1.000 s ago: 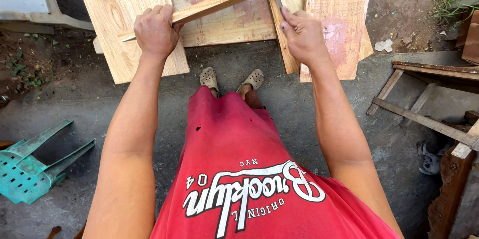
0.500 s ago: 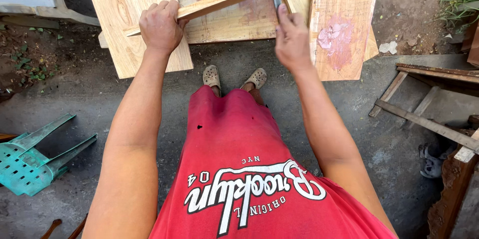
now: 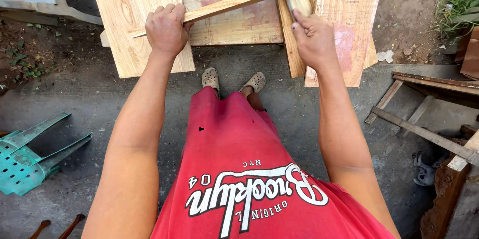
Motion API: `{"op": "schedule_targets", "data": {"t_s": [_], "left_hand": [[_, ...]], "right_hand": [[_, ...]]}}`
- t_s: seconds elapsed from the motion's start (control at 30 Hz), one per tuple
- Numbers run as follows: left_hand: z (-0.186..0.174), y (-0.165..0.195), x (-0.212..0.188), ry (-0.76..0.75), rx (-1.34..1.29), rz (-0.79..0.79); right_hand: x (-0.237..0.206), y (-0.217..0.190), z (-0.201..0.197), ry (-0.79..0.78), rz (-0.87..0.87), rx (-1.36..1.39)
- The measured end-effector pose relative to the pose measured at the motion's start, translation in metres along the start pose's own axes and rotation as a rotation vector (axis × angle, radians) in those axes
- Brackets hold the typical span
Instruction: The person holds a long wooden board and spreads pink wood filler along its edge using a small putty knife, then sets the board down. The person then retrieves a hammer from a toolbox, positions a wooden furniture panel, and hammers nails into the panel while steadying it with the other hand.
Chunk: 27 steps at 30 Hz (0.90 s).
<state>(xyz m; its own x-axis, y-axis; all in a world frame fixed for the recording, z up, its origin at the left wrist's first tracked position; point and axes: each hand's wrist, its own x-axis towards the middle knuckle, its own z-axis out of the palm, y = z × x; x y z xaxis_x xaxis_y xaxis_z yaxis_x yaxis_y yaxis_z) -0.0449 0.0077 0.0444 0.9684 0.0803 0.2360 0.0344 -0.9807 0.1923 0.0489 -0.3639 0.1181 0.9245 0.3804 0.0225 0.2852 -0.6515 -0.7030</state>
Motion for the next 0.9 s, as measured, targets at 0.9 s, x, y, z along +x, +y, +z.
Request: {"op": "schedule_targets", "data": {"t_s": [0.9], "left_hand": [[0.0,-0.006,0.0,-0.018,-0.044,-0.003]], "right_hand": [[-0.031,-0.027,0.021,-0.007,-0.03,-0.071]]}}
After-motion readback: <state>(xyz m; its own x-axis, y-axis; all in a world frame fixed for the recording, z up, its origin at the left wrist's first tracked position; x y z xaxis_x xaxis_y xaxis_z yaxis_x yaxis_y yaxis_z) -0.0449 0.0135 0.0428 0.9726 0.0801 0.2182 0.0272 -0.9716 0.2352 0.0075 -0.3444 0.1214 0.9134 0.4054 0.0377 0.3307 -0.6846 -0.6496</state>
